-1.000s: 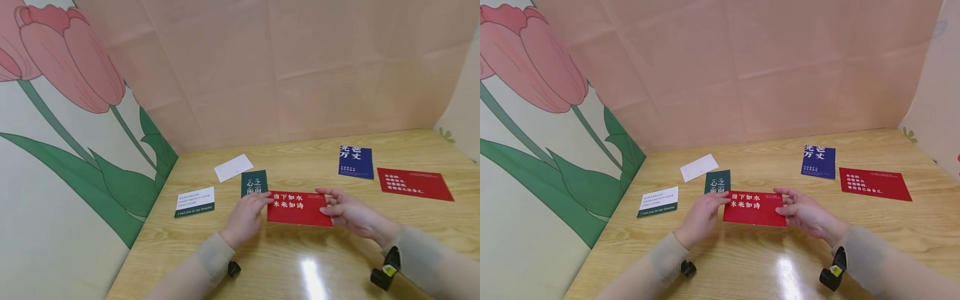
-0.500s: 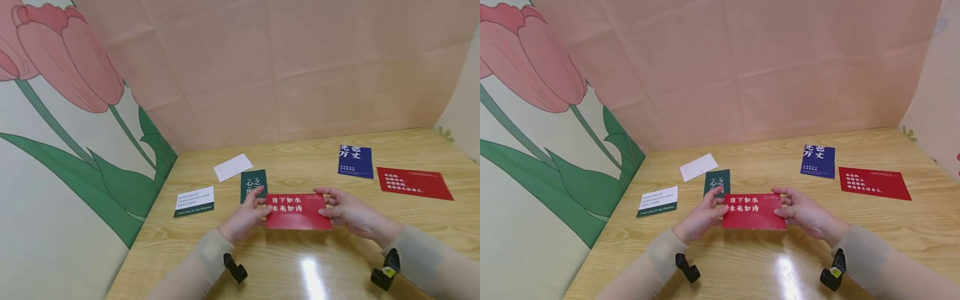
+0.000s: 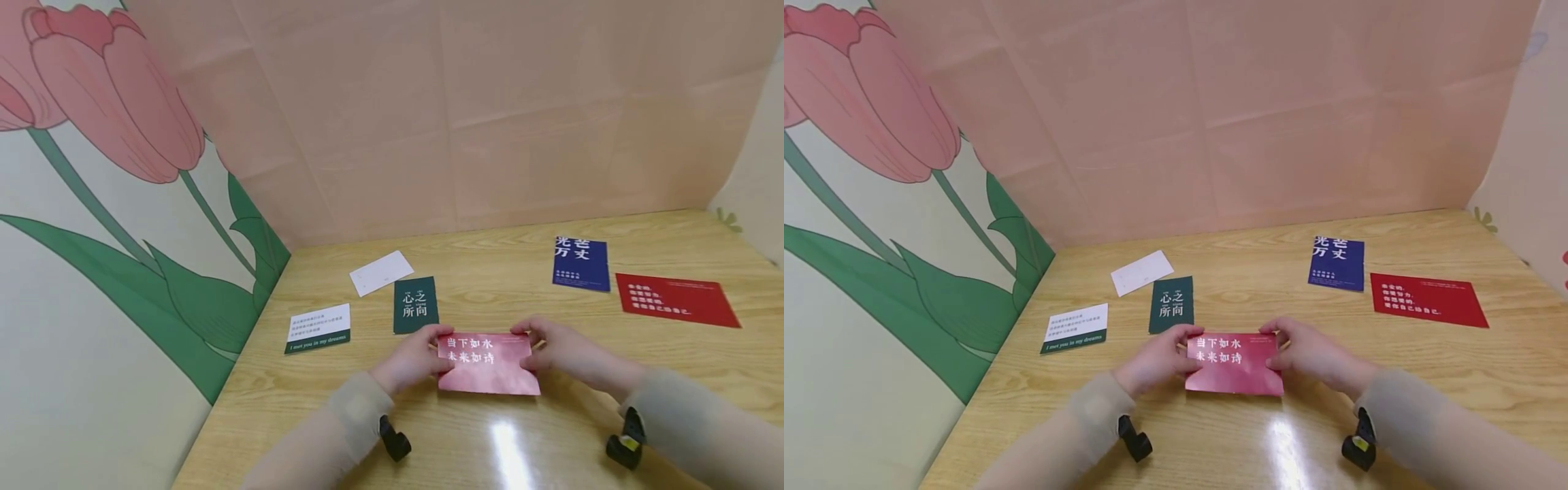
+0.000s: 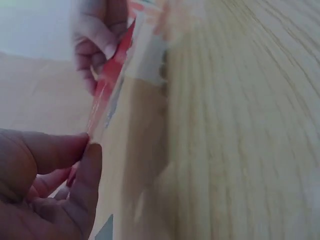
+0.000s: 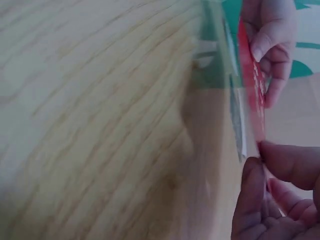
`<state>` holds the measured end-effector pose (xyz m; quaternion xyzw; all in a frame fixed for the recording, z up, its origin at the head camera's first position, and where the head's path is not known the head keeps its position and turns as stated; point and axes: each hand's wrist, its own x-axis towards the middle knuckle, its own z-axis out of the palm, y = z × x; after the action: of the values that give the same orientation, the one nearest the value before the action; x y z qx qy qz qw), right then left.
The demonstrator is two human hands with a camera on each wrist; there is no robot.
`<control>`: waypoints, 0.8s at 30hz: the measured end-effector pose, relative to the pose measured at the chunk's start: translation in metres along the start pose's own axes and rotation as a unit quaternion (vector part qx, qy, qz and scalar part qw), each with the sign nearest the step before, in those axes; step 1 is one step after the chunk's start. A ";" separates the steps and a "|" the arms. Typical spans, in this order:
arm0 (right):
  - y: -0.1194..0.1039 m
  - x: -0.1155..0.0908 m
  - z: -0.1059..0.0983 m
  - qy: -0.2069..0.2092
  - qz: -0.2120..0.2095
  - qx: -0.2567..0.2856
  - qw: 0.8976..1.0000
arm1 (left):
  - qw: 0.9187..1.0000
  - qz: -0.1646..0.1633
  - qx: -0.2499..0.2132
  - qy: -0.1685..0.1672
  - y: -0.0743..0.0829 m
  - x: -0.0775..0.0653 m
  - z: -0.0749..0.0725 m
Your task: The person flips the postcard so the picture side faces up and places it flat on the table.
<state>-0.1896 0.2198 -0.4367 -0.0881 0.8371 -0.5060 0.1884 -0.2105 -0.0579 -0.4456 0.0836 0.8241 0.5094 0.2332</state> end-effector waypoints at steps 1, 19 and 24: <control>0.001 0.001 0.000 0.003 -0.002 -0.029 1.000 | 0.999 0.004 0.041 0.006 0.000 0.001 0.002; 0.007 0.007 0.006 0.035 -0.028 -0.214 0.976 | 0.951 0.041 0.303 0.041 0.001 0.003 0.027; 0.006 0.007 0.006 0.039 -0.029 -0.240 0.970 | 0.875 0.116 0.469 -0.013 0.005 -0.010 0.024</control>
<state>-0.1928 0.2156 -0.4463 -0.1350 0.9377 -0.2991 0.1139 -0.1908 -0.0397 -0.4473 0.2846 0.9477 0.0853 0.1163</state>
